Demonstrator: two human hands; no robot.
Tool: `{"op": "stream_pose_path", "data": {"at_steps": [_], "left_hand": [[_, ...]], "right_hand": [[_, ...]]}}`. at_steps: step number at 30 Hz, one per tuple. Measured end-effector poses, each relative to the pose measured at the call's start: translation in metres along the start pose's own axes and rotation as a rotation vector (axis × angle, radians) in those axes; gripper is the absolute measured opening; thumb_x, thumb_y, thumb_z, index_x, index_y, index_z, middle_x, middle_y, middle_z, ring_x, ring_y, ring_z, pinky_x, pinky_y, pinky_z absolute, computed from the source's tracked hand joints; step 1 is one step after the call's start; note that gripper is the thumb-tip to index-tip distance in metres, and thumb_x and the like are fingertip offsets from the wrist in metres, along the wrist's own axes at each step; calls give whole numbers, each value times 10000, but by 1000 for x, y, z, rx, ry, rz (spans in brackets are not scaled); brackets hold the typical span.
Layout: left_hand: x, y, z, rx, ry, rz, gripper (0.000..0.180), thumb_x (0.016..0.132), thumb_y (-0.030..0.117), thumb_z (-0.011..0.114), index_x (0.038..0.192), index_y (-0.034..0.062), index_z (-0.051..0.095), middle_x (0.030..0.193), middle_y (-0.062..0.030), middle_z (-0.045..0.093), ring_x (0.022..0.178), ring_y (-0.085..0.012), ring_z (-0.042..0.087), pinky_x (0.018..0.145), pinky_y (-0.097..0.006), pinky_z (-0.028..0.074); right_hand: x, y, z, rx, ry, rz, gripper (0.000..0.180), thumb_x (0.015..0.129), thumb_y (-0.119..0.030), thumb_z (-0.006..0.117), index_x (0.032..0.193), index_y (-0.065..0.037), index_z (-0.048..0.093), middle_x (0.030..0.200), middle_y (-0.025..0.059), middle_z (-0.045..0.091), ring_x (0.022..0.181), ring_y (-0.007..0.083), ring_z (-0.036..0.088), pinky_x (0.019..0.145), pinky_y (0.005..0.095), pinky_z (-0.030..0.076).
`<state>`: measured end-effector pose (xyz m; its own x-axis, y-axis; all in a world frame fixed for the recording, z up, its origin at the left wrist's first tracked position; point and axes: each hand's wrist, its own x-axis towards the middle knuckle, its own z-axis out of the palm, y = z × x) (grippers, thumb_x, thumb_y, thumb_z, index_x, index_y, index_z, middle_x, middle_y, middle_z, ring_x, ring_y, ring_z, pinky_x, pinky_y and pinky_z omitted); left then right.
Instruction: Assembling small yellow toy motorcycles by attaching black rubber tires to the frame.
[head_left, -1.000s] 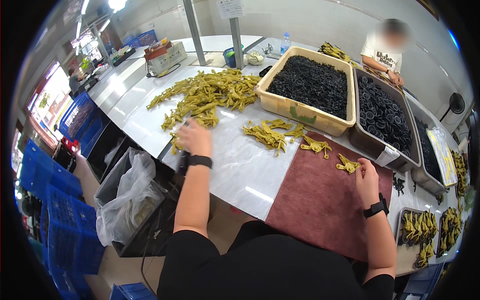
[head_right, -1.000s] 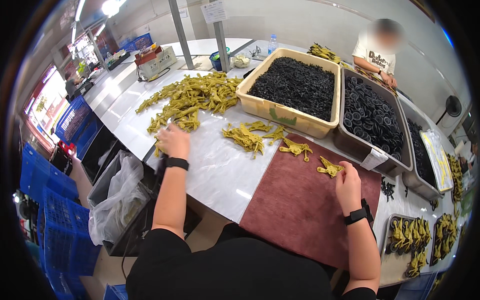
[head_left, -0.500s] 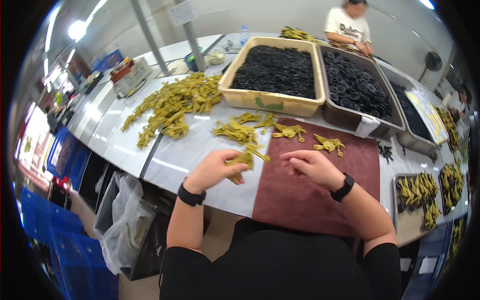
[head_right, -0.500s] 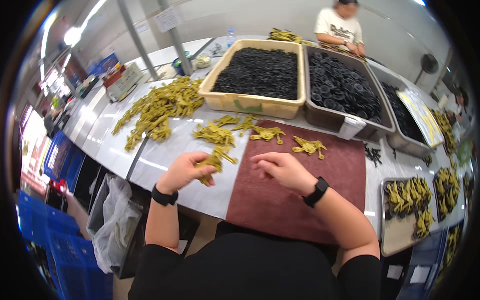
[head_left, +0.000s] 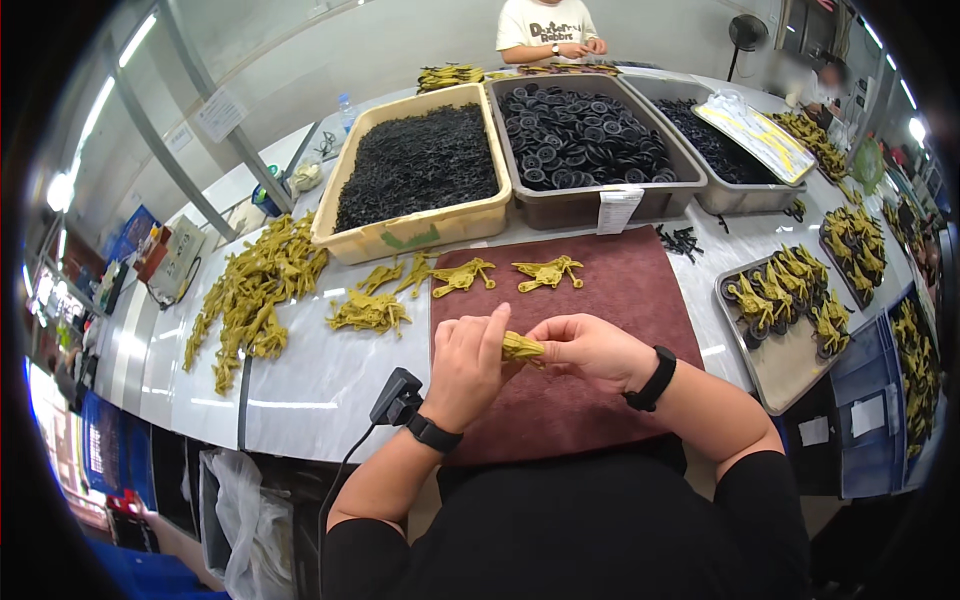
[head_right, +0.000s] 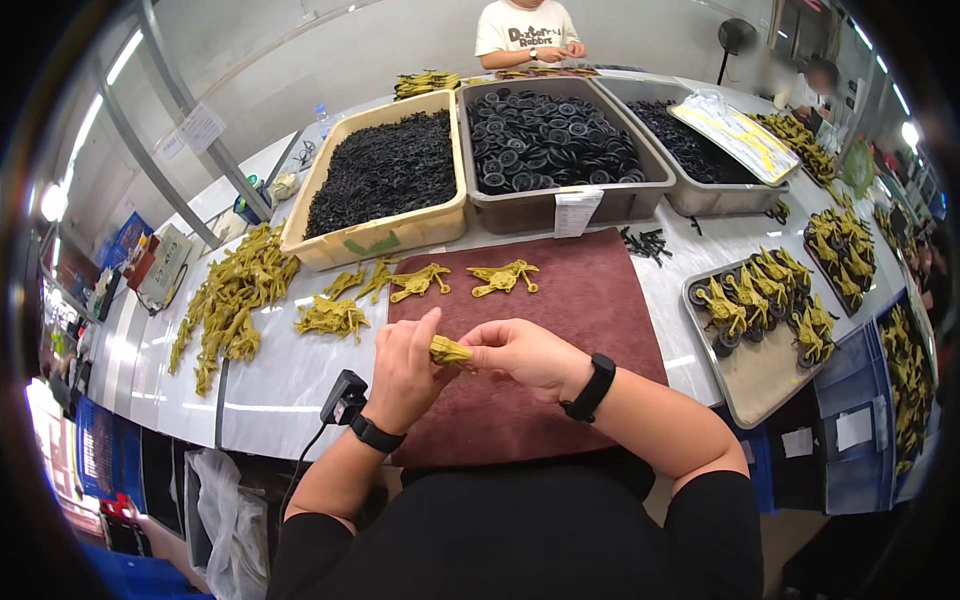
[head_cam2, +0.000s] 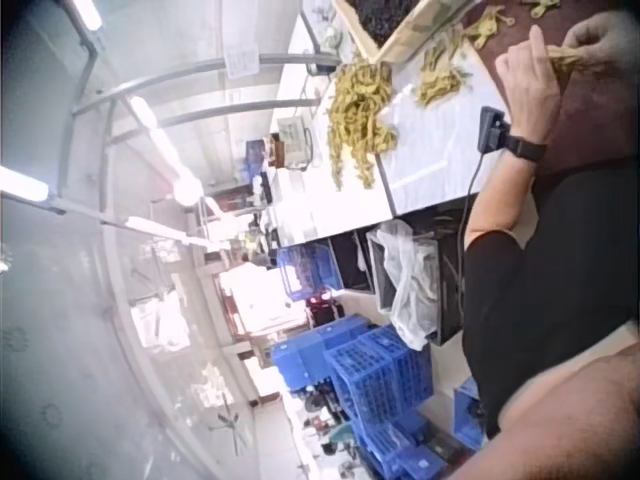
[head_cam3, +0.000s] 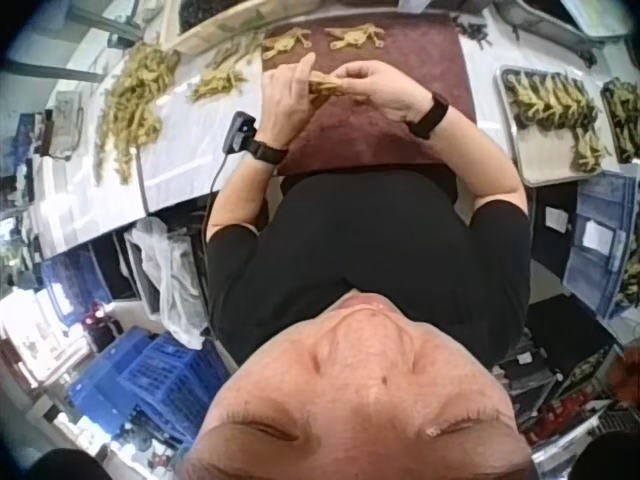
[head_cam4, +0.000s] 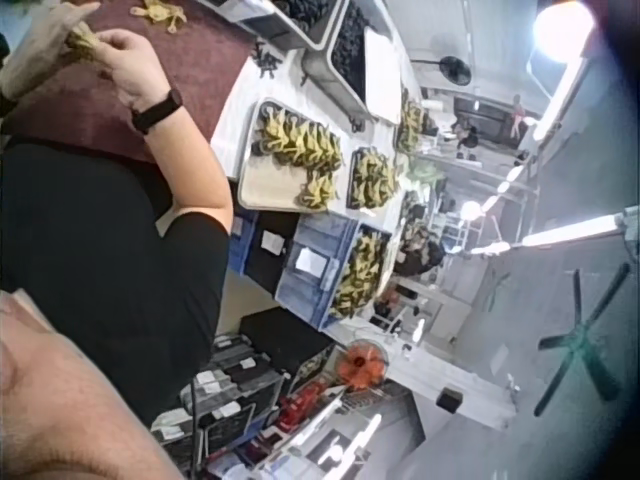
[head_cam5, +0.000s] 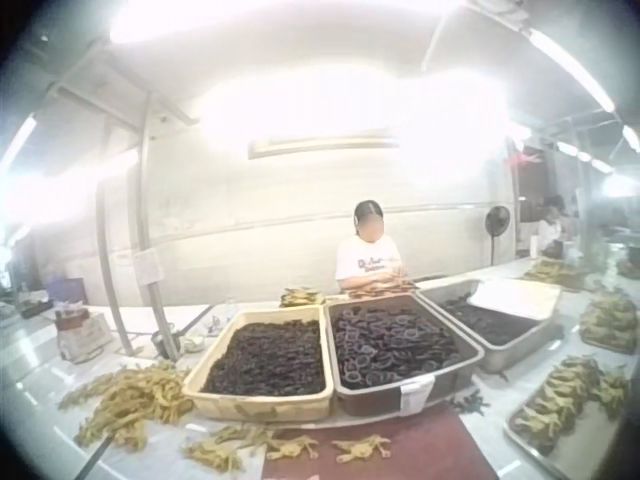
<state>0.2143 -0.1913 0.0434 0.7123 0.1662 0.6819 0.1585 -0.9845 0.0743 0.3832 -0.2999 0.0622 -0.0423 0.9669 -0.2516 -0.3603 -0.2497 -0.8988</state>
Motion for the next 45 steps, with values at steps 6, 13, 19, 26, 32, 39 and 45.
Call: {"op": "stream_pose_path", "data": {"at_steps": [6, 13, 19, 26, 32, 39, 45], "left_hand": [[11, 5, -5, -218, -55, 17, 787, 662, 357, 771, 1257, -13, 413, 966, -93, 540, 849, -248, 531, 823, -422, 368], [-3, 18, 10, -267, 73, -147, 745, 718, 446, 711, 1229, -22, 438, 989, -141, 547, 894, -299, 537, 827, -417, 408], [-6, 15, 14, -361, 141, -105, 647, 718, 412, 708, 1146, -31, 511, 980, -175, 568, 890, -320, 552, 802, -397, 456], [4, -42, -30, -755, 576, -469, 499, 915, 403, 517, 1135, -42, 470, 934, -85, 556, 873, -166, 563, 820, -298, 459], [-56, -122, -29, 169, -235, -279, 571, 668, 208, 761, 1137, 1, 510, 1058, -168, 583, 977, -331, 546, 877, -384, 419], [-77, -115, -19, 328, -448, -281, 630, 764, 343, 690, 1286, 95, 439, 1408, -87, 383, 1348, -289, 282, 1050, -571, 239], [-102, -160, -65, 309, -17, -614, 575, 739, 233, 695, 1250, 82, 478, 1350, -90, 447, 1254, -273, 413, 998, -531, 325]], "right_hand": [[-12, 1, 0, 76, 17, -18, 114, 888, -149, 611, 950, -58, 583, 839, -7, 589, 686, 48, 507, 626, 194, 422], [-13, 10, 18, 125, 79, -64, 136, 904, -136, 585, 981, -27, 561, 842, 4, 583, 730, 54, 545, 661, 209, 460], [-21, 1, 20, 7, 19, -72, 172, 913, -154, 573, 960, 11, 570, 818, 15, 586, 721, 63, 545, 671, 212, 456], [-31, -20, -61, -172, 383, -153, 140, 890, -145, 579, 931, -13, 601, 787, 37, 611, 690, 105, 573, 628, 228, 470], [-17, -25, -176, -360, 617, 29, 179, 919, -171, 535, 843, -29, 613, 701, 12, 600, 559, 77, 520, 527, 219, 441], [2, 9, -218, -1480, 930, -196, 344, 765, -203, 706, 1011, 5, 587, 805, 190, 621, 774, 379, 608, 681, 401, 490], [-1, -3, -163, -1500, 1046, -353, 460, 814, -110, 647, 1221, -13, 454, 1136, 232, 501, 1001, 395, 536, 842, 407, 454]]}}
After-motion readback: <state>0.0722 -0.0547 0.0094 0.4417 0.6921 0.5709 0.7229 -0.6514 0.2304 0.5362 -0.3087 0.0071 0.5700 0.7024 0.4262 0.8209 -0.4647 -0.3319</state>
